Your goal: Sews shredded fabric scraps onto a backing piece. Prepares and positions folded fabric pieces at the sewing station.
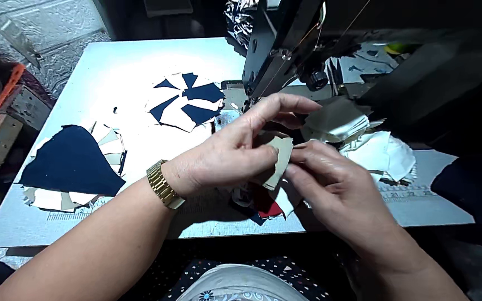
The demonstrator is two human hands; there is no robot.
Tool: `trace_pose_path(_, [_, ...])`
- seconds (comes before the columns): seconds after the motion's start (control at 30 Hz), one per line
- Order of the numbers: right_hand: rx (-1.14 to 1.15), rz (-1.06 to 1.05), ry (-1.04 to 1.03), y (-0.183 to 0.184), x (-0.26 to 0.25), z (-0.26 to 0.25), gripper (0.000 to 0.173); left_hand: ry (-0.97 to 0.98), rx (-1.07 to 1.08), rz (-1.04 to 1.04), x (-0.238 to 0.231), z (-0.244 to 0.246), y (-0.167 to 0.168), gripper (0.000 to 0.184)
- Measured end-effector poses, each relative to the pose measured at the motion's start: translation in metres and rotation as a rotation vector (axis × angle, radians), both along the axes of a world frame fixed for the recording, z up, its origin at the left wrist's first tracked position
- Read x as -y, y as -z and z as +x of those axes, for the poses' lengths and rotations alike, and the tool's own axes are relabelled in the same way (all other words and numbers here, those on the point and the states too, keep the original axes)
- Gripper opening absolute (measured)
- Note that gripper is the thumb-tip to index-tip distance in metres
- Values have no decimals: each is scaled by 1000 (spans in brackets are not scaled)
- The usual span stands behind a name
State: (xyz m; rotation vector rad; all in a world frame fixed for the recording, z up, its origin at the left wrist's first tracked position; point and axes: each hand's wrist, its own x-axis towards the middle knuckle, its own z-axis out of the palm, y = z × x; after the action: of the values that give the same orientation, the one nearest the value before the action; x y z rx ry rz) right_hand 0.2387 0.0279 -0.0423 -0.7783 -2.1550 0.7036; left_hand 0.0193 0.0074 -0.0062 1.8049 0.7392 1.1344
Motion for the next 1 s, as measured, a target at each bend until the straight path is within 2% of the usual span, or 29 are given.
trace_pose_path(0.13, [-289,-380,-71,-19,4,7,26,49,-41,74,1,3,4,60])
trace_pose_path(0.2, [-332,-414,-56,-22,7,2,23,47,-45,109,0,5,7,66])
trace_pose_path(0.27, [-342,-338,-15,-21,9,-2,24,27,-51,104,1,6,8,76])
trace_pose_path(0.37, [-350,-260,12,-22,7,-5,18,0,0,-50,2,6,8,85])
trace_pose_path(0.4, [-336,-253,14,-24,7,-4,18,0,9,-116,2,5,8,81])
trace_pose_path(0.47, [-268,-201,45,-27,4,-5,15,4,19,-255,3,3,7,59])
trace_pose_path(0.53, [-174,-59,91,-27,0,-6,13,1,17,-357,3,3,6,33])
trace_pose_path(0.6, [-64,133,111,-26,-3,-6,22,3,40,-397,2,3,8,20])
trace_pose_path(0.67, [-7,275,106,-27,-4,-8,28,-4,36,-403,3,3,9,18])
trace_pose_path(0.8, [-25,372,62,-24,-6,-10,15,-1,54,-452,5,5,6,21])
trace_pose_path(1.0, [-108,411,4,-19,-10,-7,12,70,318,-746,6,6,-1,27])
